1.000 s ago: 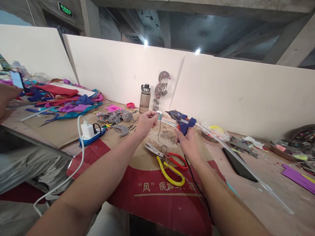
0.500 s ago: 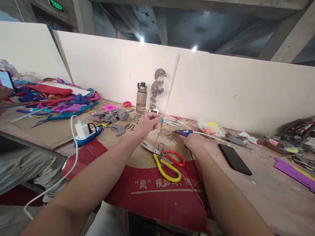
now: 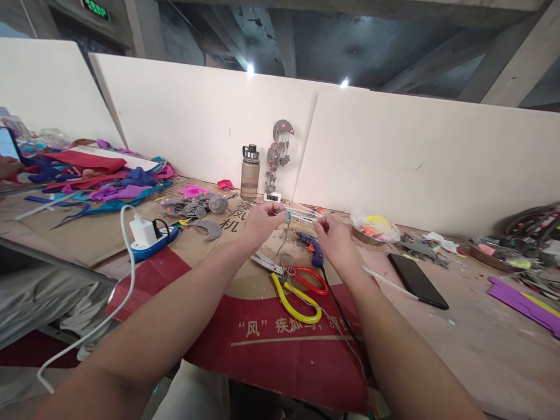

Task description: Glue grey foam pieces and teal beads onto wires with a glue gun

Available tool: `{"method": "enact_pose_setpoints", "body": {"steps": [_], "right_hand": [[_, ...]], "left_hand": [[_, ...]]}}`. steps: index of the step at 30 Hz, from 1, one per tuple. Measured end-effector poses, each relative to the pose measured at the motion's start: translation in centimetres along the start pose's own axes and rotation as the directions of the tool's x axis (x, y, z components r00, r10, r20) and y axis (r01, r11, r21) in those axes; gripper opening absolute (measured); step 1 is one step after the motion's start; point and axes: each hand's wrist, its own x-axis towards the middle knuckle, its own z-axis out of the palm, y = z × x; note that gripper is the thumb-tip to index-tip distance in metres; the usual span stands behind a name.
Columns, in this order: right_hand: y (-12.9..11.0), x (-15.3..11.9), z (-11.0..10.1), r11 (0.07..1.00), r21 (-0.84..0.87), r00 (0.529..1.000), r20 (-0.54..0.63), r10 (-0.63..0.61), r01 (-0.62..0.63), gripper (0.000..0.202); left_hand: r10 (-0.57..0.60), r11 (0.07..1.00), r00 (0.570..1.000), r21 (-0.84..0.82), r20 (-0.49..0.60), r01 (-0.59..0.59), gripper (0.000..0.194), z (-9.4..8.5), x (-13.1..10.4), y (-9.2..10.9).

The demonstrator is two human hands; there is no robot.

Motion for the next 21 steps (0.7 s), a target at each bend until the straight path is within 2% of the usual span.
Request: {"method": "enact_pose_setpoints", "body": {"steps": [1,3,5,6,7,8,10,14,21], "right_hand": [[-0.9,-0.3,0.5,0.97,0.24,0.999,-0.006,-0.034,0.034,0.019],[-2.5,-1.0,1.7,0.772,0.635,0.997,0.028,-0.065,0.033,0.024],[-3.6,-1.6,2.7,0.572,0.82,0.993,0.085,-0.078,-0.025,0.037],[-3.9,-1.8,3.0,0.521,0.851,0.992,0.109,-0.068,-0.058,0.04],[-4.1,-1.9,3.2,0.51,0.857,0.992,0.117,-0.051,-0.075,0.04],[-4.0,-1.9,3.2,0.532,0.843,0.994,0.105,-0.032,-0.072,0.038],[-3.7,-1.8,2.8,0.632,0.774,0.999,0.041,-0.012,-0.024,0.028],[-3.0,-1.6,1.9,0.783,0.615,0.995,-0.095,-0.036,0.087,0.018],[-3.1,-1.7,1.7,0.832,0.541,0.983,-0.179,-0.031,0.125,0.017]], "left_hand": [[0.038,0.998,0.999,0.051,0.017,-0.038,0.013,0.0,0.0,-0.1],[0.116,0.98,0.992,0.155,0.043,-0.121,0.011,0.1,-0.1,-0.1],[0.158,0.961,0.986,0.222,0.047,-0.165,0.01,0.2,-0.2,0.0],[0.17,0.953,0.984,0.245,0.048,-0.177,0.01,0.2,-0.3,0.1],[0.178,0.947,0.983,0.264,0.048,-0.185,0.01,0.2,-0.4,0.1],[0.185,0.941,0.982,0.279,0.048,-0.191,0.01,0.2,-0.4,0.2],[0.193,0.933,0.979,0.299,0.057,-0.202,0.009,0.3,-0.6,0.3],[0.156,0.943,0.983,0.281,0.096,-0.177,0.008,0.5,-0.7,0.4],[0.107,0.967,0.986,0.219,0.13,-0.133,0.009,0.6,-0.8,0.5]]}}
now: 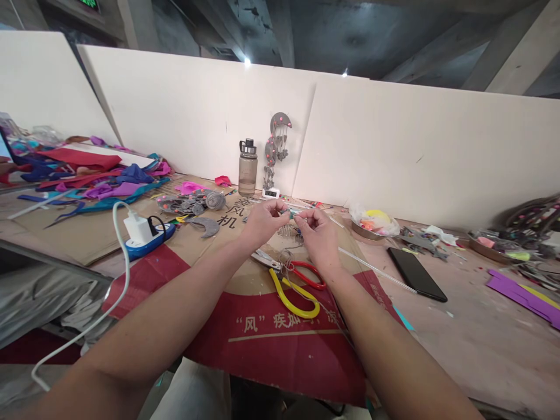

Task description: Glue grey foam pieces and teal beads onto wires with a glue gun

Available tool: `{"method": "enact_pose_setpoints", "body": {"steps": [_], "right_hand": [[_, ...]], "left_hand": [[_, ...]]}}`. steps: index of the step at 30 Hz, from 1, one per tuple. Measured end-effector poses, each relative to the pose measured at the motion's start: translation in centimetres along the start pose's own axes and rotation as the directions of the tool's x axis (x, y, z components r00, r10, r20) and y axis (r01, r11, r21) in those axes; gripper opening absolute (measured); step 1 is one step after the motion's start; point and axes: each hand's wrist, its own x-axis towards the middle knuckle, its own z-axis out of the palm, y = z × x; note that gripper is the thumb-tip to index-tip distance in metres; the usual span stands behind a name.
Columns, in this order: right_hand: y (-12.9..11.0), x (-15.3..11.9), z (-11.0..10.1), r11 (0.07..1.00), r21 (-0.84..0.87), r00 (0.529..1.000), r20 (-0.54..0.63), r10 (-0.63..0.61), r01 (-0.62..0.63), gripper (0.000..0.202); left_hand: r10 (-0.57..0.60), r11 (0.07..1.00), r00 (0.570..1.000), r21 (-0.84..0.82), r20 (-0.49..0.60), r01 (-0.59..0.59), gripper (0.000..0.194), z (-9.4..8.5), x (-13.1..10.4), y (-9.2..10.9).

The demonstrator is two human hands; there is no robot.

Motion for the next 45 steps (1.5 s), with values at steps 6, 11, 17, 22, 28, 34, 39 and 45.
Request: {"method": "enact_pose_setpoints", "body": {"steps": [6,11,17,22,28,34,39,45], "right_hand": [[-0.4,0.1,-0.3,0.998,-0.056,1.0,-0.023,0.007,-0.008,0.017],[-0.7,0.2,-0.5,0.995,-0.1,1.0,-0.001,0.018,-0.018,0.02],[-0.4,0.2,-0.5,0.991,-0.13,1.0,0.018,-0.01,0.012,0.024],[-0.6,0.1,-0.5,0.984,-0.18,1.0,0.005,-0.006,0.007,0.024],[-0.6,0.3,-0.7,0.985,-0.171,1.0,0.006,0.015,-0.014,0.025],[0.0,0.2,-0.6,0.984,-0.176,1.0,0.008,-0.002,0.003,0.022],[0.1,0.0,-0.4,0.971,-0.233,0.999,0.001,-0.05,0.049,0.018],[0.1,-0.2,-0.4,0.952,-0.288,0.995,0.019,-0.098,0.1,0.018]], "left_hand": [[0.039,0.998,0.997,0.05,0.071,-0.043,0.012,-0.2,0.1,-0.4],[0.054,0.994,0.995,0.089,0.09,-0.062,0.013,-0.2,0.1,-0.4],[0.05,0.989,0.993,0.136,0.107,-0.064,0.011,-0.3,0.2,-0.3],[0.021,0.996,0.991,0.079,0.135,-0.032,0.014,-0.5,0.2,0.0],[-0.13,0.985,0.969,-0.085,0.209,0.151,0.015,-0.5,0.1,0.3],[-0.146,0.974,0.97,-0.143,0.193,0.175,0.016,-0.5,0.2,0.3],[-0.116,0.991,0.963,-0.036,0.243,0.129,0.022,-0.6,0.0,0.5],[-0.13,0.986,0.97,0.131,0.204,0.104,0.018,-0.6,-0.1,0.8]]}}
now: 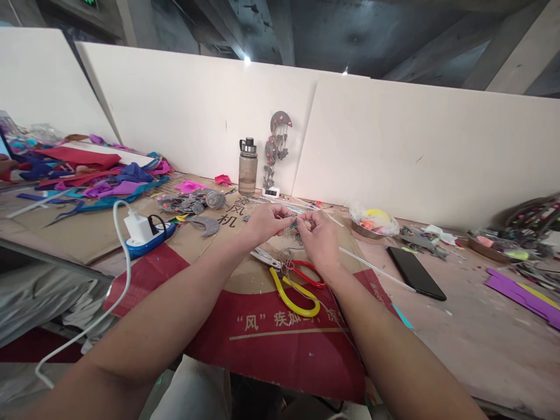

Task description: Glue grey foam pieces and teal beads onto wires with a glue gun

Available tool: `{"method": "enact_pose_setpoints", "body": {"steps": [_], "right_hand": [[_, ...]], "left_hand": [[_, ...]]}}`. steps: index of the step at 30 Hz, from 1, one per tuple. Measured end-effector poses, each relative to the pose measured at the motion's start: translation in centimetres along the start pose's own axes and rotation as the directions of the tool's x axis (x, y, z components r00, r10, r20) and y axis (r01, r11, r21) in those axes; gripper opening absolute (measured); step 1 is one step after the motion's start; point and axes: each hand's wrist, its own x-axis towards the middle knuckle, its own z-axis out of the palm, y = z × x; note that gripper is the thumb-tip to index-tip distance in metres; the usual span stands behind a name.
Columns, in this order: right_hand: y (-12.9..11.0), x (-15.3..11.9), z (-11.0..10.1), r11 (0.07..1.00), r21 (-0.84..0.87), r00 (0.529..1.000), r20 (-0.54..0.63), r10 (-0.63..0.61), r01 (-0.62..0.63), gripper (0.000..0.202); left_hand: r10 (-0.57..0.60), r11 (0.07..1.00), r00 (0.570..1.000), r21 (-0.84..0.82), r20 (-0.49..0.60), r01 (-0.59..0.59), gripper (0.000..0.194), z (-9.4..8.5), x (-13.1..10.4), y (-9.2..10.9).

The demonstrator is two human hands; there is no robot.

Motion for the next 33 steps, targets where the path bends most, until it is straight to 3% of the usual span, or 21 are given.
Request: {"method": "enact_pose_setpoints", "body": {"steps": [7,11,17,27,33], "right_hand": [[0.23,0.08,-0.04,0.997,0.08,0.995,0.099,0.006,-0.014,0.023],[0.16,0.16,-0.15,0.995,0.095,0.997,0.074,0.004,-0.011,0.027],[0.02,0.13,-0.26,0.998,0.061,0.997,0.077,-0.007,0.002,0.018],[0.14,0.29,-0.28,1.0,0.002,0.993,0.114,-0.02,0.02,0.014],[0.47,0.42,-0.38,0.992,-0.103,0.992,0.114,-0.059,0.07,0.011]], "left_hand": [[0.095,0.974,0.991,0.216,-0.092,-0.073,0.011,-0.17,0.09,-0.12],[0.108,0.974,0.989,0.21,-0.1,-0.086,0.012,-0.2,0.26,-0.52],[0.101,0.981,0.991,0.175,-0.085,-0.085,0.014,-0.17,0.32,-0.8],[0.058,0.989,0.998,0.136,0.001,-0.058,0.01,-0.21,0.02,0.02],[0.02,0.996,0.998,0.09,0.059,-0.025,0.019,-0.54,0.19,-0.14]]}}
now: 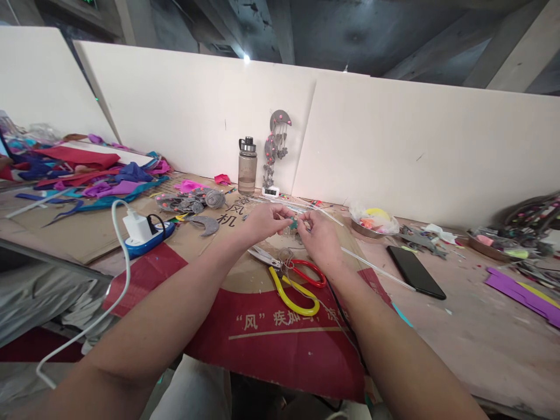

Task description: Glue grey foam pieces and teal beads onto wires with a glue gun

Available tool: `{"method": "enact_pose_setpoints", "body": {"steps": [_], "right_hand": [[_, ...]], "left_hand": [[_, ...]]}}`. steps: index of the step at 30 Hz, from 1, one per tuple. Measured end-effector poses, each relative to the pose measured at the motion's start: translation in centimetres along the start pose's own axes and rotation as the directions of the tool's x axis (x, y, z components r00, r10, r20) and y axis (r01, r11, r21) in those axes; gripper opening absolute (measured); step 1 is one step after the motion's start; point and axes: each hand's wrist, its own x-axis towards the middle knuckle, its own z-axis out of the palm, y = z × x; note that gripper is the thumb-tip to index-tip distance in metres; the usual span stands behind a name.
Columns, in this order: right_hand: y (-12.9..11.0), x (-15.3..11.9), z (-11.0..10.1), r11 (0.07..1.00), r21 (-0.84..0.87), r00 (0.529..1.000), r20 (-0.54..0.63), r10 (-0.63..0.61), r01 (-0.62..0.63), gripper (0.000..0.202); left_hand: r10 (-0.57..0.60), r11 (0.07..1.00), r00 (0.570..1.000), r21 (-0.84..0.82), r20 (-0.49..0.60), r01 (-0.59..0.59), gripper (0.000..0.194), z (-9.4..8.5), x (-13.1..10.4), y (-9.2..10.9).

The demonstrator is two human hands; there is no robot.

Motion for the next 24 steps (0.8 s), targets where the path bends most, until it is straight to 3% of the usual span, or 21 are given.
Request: {"method": "enact_pose_setpoints", "body": {"steps": [8,15,18,24], "right_hand": [[0.3,-0.1,0.4,0.992,-0.098,0.997,0.038,-0.074,0.077,0.007],[-0.3,-0.3,0.0,0.997,0.039,0.996,0.06,-0.072,0.07,0.013],[-0.4,-0.4,0.0,0.994,0.105,0.998,0.062,-0.024,0.017,0.016],[-0.3,-0.4,0.3,0.984,0.179,0.997,0.08,-0.017,0.002,0.016]], "left_hand": [[0.076,0.992,0.997,0.099,0.011,-0.077,0.016,0.2,0.2,-1.1],[0.192,0.946,0.98,0.276,-0.055,-0.17,0.01,0.1,-0.1,-0.6],[0.146,0.974,0.981,0.194,-0.126,-0.12,0.008,0.0,0.0,-0.7],[-0.031,0.988,0.964,-0.156,-0.263,-0.011,0.007,-0.8,0.8,-1.6]]}}
